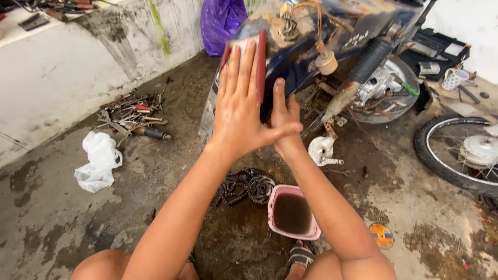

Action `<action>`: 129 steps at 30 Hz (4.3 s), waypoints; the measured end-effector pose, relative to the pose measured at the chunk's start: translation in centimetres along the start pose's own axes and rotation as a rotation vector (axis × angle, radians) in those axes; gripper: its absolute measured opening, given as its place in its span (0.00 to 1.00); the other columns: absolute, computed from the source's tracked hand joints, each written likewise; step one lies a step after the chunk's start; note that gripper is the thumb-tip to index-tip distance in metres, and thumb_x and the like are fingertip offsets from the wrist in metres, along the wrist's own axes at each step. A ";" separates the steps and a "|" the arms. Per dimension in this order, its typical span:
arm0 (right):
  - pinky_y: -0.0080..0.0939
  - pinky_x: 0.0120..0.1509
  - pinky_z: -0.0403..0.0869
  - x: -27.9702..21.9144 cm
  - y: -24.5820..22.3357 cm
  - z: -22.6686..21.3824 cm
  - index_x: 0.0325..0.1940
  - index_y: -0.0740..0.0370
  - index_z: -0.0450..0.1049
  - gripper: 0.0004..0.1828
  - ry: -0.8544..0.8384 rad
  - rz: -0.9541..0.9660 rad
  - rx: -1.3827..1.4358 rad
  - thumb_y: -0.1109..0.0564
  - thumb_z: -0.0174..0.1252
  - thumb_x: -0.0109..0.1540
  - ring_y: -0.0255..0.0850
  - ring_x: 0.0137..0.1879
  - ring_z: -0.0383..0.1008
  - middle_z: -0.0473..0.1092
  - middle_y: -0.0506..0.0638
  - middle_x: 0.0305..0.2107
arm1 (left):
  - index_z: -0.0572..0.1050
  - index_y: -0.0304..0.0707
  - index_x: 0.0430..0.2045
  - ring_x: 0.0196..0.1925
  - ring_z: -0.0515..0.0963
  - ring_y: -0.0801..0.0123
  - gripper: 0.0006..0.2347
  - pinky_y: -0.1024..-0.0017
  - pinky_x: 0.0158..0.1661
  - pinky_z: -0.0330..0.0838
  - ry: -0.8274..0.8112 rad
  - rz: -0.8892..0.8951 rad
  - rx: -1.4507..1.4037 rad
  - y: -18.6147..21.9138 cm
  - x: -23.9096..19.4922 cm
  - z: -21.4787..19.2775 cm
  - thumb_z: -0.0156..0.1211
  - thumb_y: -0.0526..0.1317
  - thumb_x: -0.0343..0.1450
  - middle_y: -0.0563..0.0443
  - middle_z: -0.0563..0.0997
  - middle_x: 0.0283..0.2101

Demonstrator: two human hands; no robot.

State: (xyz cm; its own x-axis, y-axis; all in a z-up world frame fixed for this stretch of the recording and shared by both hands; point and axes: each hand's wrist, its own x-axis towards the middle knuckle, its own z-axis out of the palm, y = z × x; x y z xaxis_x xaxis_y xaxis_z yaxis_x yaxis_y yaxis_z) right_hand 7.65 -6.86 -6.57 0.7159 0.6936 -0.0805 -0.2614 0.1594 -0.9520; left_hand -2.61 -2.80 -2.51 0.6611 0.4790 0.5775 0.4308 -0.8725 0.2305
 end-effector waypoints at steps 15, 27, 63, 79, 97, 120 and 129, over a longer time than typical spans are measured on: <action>0.40 0.58 0.76 -1.0 -1.1 0.5 0.52 0.59 0.70 0.38 0.066 -0.081 0.027 0.28 0.51 0.53 0.42 0.54 0.76 0.75 0.53 0.48 | 0.39 0.24 0.74 0.80 0.37 0.47 0.61 0.53 0.75 0.31 -0.055 -0.008 0.399 2.8 0.3 0.4 0.23 0.86 0.59 0.34 0.39 0.78; 0.41 0.61 0.76 -2.3 -1.4 0.3 0.62 0.59 0.65 0.42 -0.052 -0.051 0.103 0.29 0.51 0.53 0.44 0.61 0.74 0.71 0.56 0.57 | 0.40 0.24 0.74 0.80 0.37 0.44 0.65 0.49 0.74 0.33 -0.008 -0.070 0.441 4.1 2.1 0.9 0.22 0.89 0.55 0.33 0.40 0.78; 0.39 0.30 0.49 1.2 1.8 -1.6 0.25 0.55 0.56 0.19 -0.216 -0.226 0.166 0.55 0.53 0.67 0.31 0.25 0.43 0.52 0.41 0.16 | 0.27 0.28 0.72 0.80 0.28 0.50 0.60 0.52 0.76 0.26 -0.150 -0.176 0.201 3.9 3.5 -0.2 0.29 0.86 0.61 0.36 0.28 0.78; 0.44 0.52 0.80 0.7 0.6 -1.5 0.64 0.68 0.65 0.23 -0.258 -0.150 0.214 0.52 0.49 0.68 0.45 0.53 0.76 0.73 0.59 0.50 | 0.30 0.29 0.73 0.80 0.28 0.52 0.55 0.52 0.75 0.27 -0.098 -0.134 0.170 4.3 2.6 -1.1 0.27 0.82 0.65 0.39 0.30 0.78; 0.47 0.52 0.53 -0.3 -0.5 -0.8 0.51 0.56 0.43 0.40 -0.083 0.000 0.059 0.31 0.56 0.55 0.41 0.50 0.43 0.42 0.48 0.44 | 0.29 0.29 0.73 0.81 0.29 0.51 0.53 0.52 0.76 0.29 -0.021 -0.086 -0.057 -0.3 0.4 0.3 0.39 0.76 0.69 0.37 0.30 0.78; 0.52 0.72 0.69 -1.2 -1.0 -1.2 0.78 0.61 0.35 0.63 -0.135 0.036 0.094 0.27 0.52 0.51 0.51 0.75 0.61 0.51 0.59 0.74 | 0.41 0.25 0.73 0.80 0.39 0.44 0.57 0.49 0.74 0.34 0.015 -0.108 0.065 2.5 4.0 0.0 0.41 0.83 0.65 0.31 0.42 0.77; 0.38 0.38 0.65 0.9 0.2 -3.1 0.45 0.65 0.66 0.12 -0.268 -0.085 0.062 0.52 0.49 0.72 0.36 0.33 0.63 0.64 0.49 0.26 | 0.26 0.35 0.73 0.81 0.32 0.41 0.52 0.43 0.74 0.29 -0.043 -0.069 -0.074 0.7 4.8 -1.2 0.34 0.79 0.69 0.32 0.33 0.79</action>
State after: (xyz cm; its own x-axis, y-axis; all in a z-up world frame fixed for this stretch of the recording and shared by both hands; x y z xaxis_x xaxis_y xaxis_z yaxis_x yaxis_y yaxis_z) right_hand 10.23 -8.34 -7.79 0.5424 0.8355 0.0881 -0.2529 0.2624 -0.9312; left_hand 0.16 -1.27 1.33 0.6576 0.5409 0.5244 0.4313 -0.8410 0.3266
